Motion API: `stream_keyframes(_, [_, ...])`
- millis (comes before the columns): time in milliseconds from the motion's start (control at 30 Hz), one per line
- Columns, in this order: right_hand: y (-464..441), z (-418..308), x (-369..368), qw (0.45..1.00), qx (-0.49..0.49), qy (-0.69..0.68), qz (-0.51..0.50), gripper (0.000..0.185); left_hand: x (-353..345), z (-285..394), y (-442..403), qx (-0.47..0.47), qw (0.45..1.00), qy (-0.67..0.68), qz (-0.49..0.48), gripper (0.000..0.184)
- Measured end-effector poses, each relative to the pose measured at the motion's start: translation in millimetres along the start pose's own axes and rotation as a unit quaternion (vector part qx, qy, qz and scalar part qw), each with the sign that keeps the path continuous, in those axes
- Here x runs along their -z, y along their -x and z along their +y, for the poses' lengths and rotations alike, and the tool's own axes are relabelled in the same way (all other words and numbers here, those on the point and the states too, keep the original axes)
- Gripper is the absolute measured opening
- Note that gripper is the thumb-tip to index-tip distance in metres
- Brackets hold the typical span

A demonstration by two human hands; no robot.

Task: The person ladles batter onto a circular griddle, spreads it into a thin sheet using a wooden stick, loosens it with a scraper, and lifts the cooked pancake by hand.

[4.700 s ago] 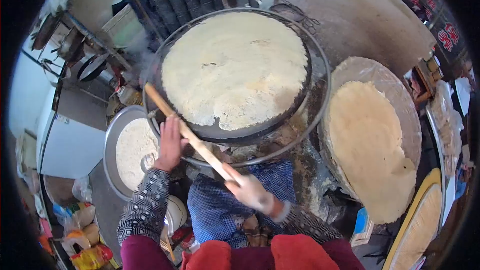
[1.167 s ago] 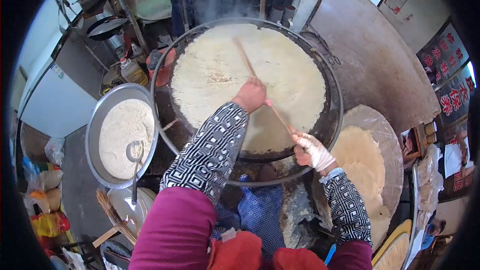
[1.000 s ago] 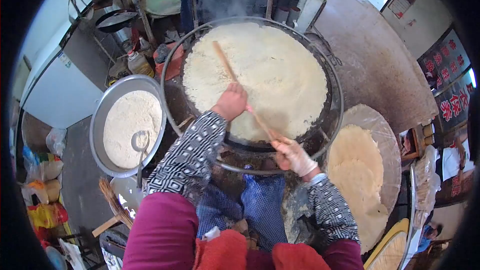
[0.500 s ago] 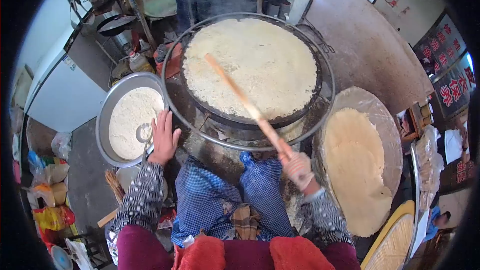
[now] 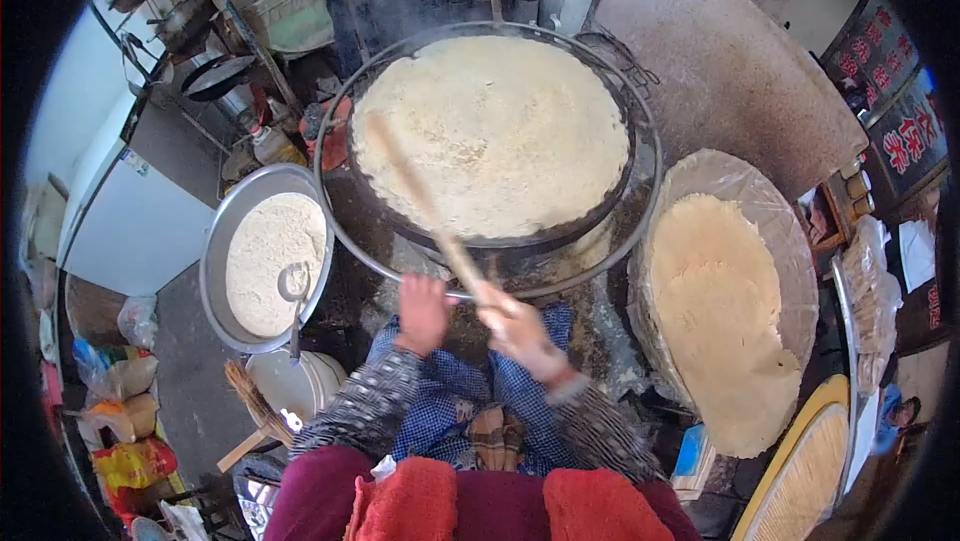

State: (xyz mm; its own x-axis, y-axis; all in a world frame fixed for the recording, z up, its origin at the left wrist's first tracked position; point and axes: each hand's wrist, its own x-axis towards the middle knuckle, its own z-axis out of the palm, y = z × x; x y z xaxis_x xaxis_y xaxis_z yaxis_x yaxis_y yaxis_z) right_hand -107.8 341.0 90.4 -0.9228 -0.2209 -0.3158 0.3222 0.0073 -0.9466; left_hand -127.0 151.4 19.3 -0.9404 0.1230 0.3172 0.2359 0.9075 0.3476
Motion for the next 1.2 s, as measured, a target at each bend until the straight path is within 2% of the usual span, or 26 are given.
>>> stream_keyframes(33, [-24.6, 13.8, -25.0, 0.994, 0.049, -0.078, -0.056, 0.045, -30.9, 6.5, 9.6, 0.064, 0.994, 0.080, 0.031, 0.036])
stream_keyframes(67, [-35.2, 0.9, -44.9, 0.994, 0.055, -0.066, -0.067, 0.045, -33.7, 29.2, 13.1, 0.112, 0.959, 0.261, -0.010, 0.039])
stream_keyframes(100, [-31.8, -13.3, -59.1, 0.994, 0.049, -0.058, -0.079, 0.045, -16.2, 41.4, 23.2, 0.135, 0.928, 0.346, -0.038, 0.041])
stream_keyframes(133, [-20.9, -30.4, -52.7, 0.995, -0.017, -0.039, -0.092, 0.043, 1.8, 54.0, 32.7, 0.163, 0.888, 0.426, -0.062, 0.043])
stream_keyframes(167, [-3.5, -42.7, -34.9, 0.995, -0.016, -0.037, -0.093, 0.043, 32.2, 66.5, 35.9, 0.017, 0.952, 0.300, -0.048, 0.050])
stream_keyframes(200, [16.4, -51.3, -11.5, 0.993, -0.046, -0.062, -0.088, 0.043, 52.6, 71.9, 35.0, -0.129, 0.978, 0.162, -0.029, 0.056])
stream_keyframes(233, [36.1, -53.3, 9.4, 0.989, -0.077, -0.091, -0.084, 0.043, 64.8, 63.0, 33.4, -0.119, 0.983, 0.135, -0.026, 0.064])
stream_keyframes(300, [75.8, -39.8, 46.0, 0.997, -0.055, -0.043, -0.036, 0.047, 91.5, 64.4, -7.5, -0.112, 0.990, 0.090, 0.008, 0.068])
stream_keyframes(367, [120.3, -36.1, 63.8, 0.992, -0.121, -0.023, 0.013, 0.048, 96.5, 72.0, -63.3, -0.202, 0.978, 0.056, -0.020, 0.071])
stream_keyframes(400, [137.6, -36.9, 63.5, 0.992, -0.121, -0.022, 0.013, 0.048, 91.3, 81.9, -90.1, -0.236, 0.970, 0.028, -0.048, 0.072])
stream_keyframes(433, [153.7, -37.7, 63.7, 0.988, -0.133, -0.030, 0.075, 0.048, 82.9, 95.5, -114.4, -0.270, 0.960, 0.000, -0.076, 0.073])
stream_keyframes(467, [164.8, -35.7, 64.0, 0.979, -0.148, -0.038, 0.138, 0.048, 69.6, 109.9, -137.5, -0.324, 0.943, 0.002, -0.069, 0.073])
stream_keyframes(500, [170.9, -29.8, 60.6, 0.978, -0.153, -0.037, 0.140, 0.048, 53.7, 122.2, -151.7, -0.377, 0.924, 0.005, -0.063, 0.074])
stream_keyframes(567, [177.3, -19.1, 49.0, 0.946, -0.167, -0.152, 0.234, 0.049, 14.7, 134.1, -156.2, -0.416, 0.904, -0.042, -0.090, 0.073])
stream_keyframes(600, [177.5, -18.3, 49.0, 0.936, -0.208, -0.232, 0.165, 0.051, 4.8, 137.0, -155.4, -0.455, 0.879, -0.092, -0.111, 0.073])
stream_keyframes(633, [174.9, -14.5, 50.2, 0.934, -0.212, -0.232, 0.169, 0.051, -0.2, 130.0, -150.2, -0.456, 0.878, -0.087, -0.114, 0.073])
stream_keyframes(700, [159.7, -6.4, 53.6, 0.933, -0.199, -0.294, 0.066, 0.051, 5.9, 99.9, -143.2, -0.417, 0.897, -0.126, -0.070, 0.065])
stream_keyframes(733, [149.9, -14.9, 55.8, 0.955, -0.139, -0.262, -0.006, 0.052, 14.5, 84.8, -145.7, -0.366, 0.925, -0.046, -0.088, 0.063])
stream_keyframes(767, [143.1, -17.6, 50.6, 0.951, -0.151, -0.270, 0.000, 0.052, 24.4, 68.3, -144.6, -0.306, 0.945, 0.037, -0.111, 0.061])
stream_keyframes(833, [110.4, -17.5, 40.0, 0.943, -0.153, -0.286, -0.075, 0.052, 34.7, 26.1, -146.7, -0.289, 0.953, -0.021, -0.084, 0.061])
stream_keyframes(900, [77.9, -12.1, 21.6, 0.954, -0.141, -0.239, -0.110, 0.050, 49.4, -28.0, -139.6, -0.282, 0.951, -0.106, -0.073, 0.061])
stream_keyframes(933, [61.0, -9.6, 9.6, 0.954, -0.137, -0.241, -0.112, 0.050, 59.7, -53.0, -133.1, -0.229, 0.966, -0.093, -0.077, 0.065])
stream_keyframes(1033, [36.2, -10.4, -17.8, 0.989, -0.045, -0.030, -0.139, 0.048, 95.7, -109.7, -94.3, -0.115, 0.975, -0.144, -0.125, 0.074])
stream_keyframes(1100, [50.5, -9.0, -22.5, 0.987, -0.040, 0.070, -0.141, 0.049, 119.9, -87.3, -70.2, -0.110, 0.980, -0.151, -0.073, 0.077])
stream_keyframes(1133, [65.6, 7.9, -17.1, 0.991, 0.028, 0.073, -0.107, 0.050, 127.4, -54.4, -74.6, -0.118, 0.986, -0.113, -0.042, 0.083])
stream_keyframes(1200, [105.2, 15.1, 1.4, 0.996, 0.046, 0.080, 0.008, 0.049, 121.1, 4.3, -104.0, -0.199, 0.979, -0.042, -0.018, 0.085])
